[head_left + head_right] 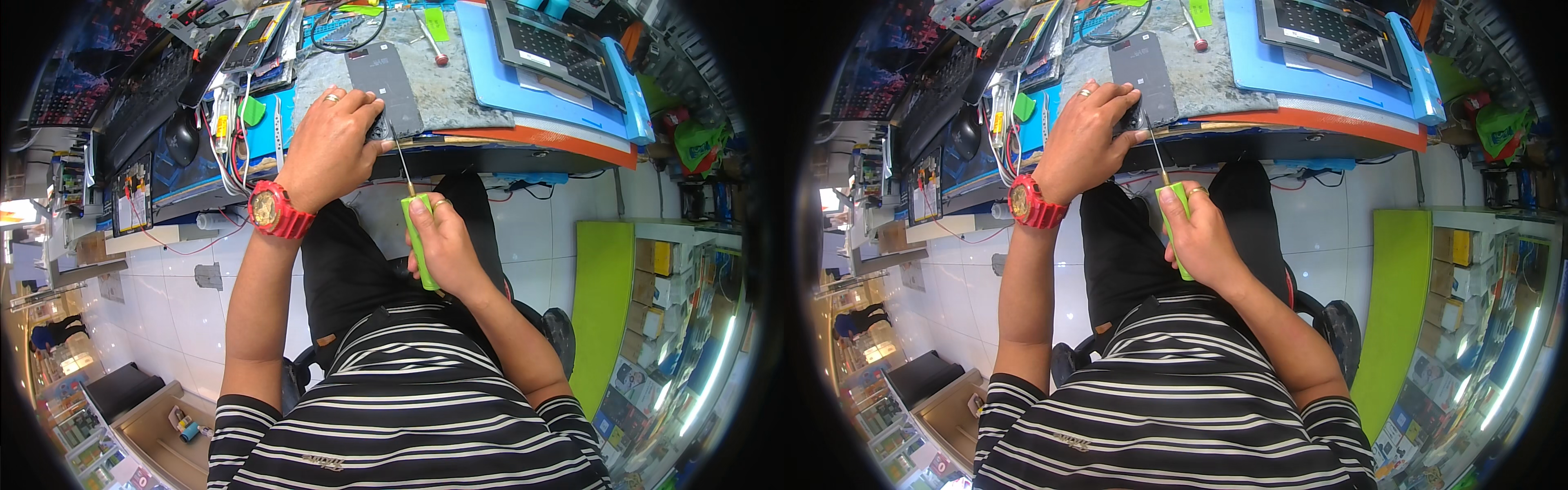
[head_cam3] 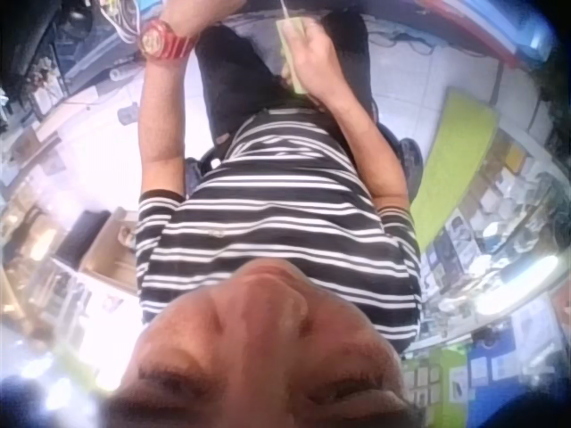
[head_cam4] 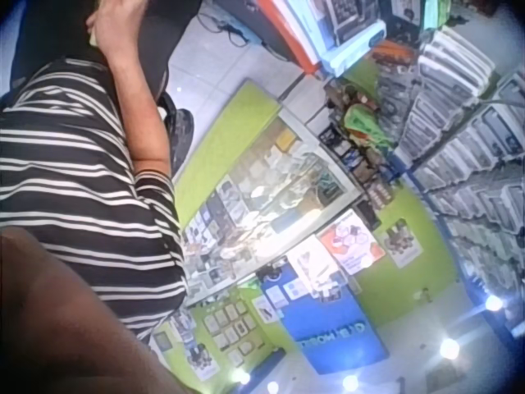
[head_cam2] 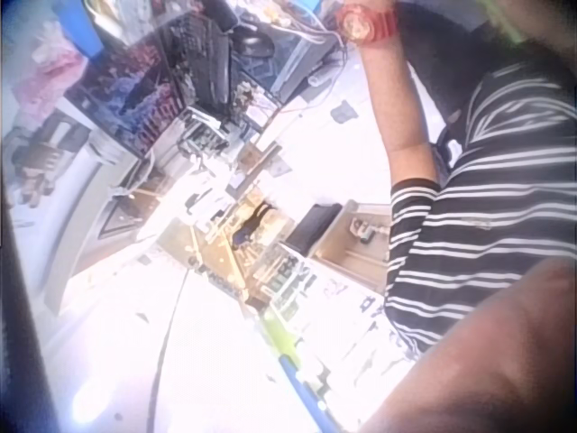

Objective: The person handles a tablet and a phone component, then uses a screwdriver to remove screws from the interior of a mobile phone on a workbench.

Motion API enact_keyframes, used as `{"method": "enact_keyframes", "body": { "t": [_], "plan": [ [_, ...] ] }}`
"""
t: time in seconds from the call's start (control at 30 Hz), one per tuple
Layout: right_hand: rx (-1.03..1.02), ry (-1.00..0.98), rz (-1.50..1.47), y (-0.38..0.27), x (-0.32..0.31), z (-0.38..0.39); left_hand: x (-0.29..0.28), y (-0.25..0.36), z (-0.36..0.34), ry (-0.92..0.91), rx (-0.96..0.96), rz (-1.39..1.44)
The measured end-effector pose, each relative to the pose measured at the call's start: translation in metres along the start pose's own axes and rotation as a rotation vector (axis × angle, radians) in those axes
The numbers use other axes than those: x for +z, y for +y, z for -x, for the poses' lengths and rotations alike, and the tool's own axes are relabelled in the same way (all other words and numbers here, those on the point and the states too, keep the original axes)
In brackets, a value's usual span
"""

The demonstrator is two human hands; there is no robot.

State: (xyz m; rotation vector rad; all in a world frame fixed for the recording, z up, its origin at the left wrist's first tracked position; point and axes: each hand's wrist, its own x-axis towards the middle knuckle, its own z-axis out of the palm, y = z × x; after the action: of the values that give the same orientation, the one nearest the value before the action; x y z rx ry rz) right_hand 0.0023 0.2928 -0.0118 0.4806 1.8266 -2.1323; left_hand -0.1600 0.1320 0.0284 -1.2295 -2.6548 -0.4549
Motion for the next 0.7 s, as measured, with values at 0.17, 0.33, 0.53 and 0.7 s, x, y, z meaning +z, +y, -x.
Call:
{"method": "enact_keyframes", "body": {
  "t": [0.17,0.33,0.53,0.7],
  "plan": [
    [-0.011,0.019,-0.016,-0.0023,-0.0061,-0.0014,-0.0007,0.0016,-0.0003,-0.003,-0.007,0.002],
    [-0.009,-0.001,-0.001,0.0005,-0.0028,-0.0001,-0.0004,0.0016,0.0000,0.001,-0.011,0.011],
    [0.016,-0.013,-0.077,-0.0002,0.0026,0.0009,-0.0012,0.0026,-0.0010,0.004,-0.007,0.006],
    [0.014,-0.018,-0.067,0.0002,0.0031,0.0004,-0.0007,0.0026,-0.0010,0.018,0.003,0.015]
  ]
}}
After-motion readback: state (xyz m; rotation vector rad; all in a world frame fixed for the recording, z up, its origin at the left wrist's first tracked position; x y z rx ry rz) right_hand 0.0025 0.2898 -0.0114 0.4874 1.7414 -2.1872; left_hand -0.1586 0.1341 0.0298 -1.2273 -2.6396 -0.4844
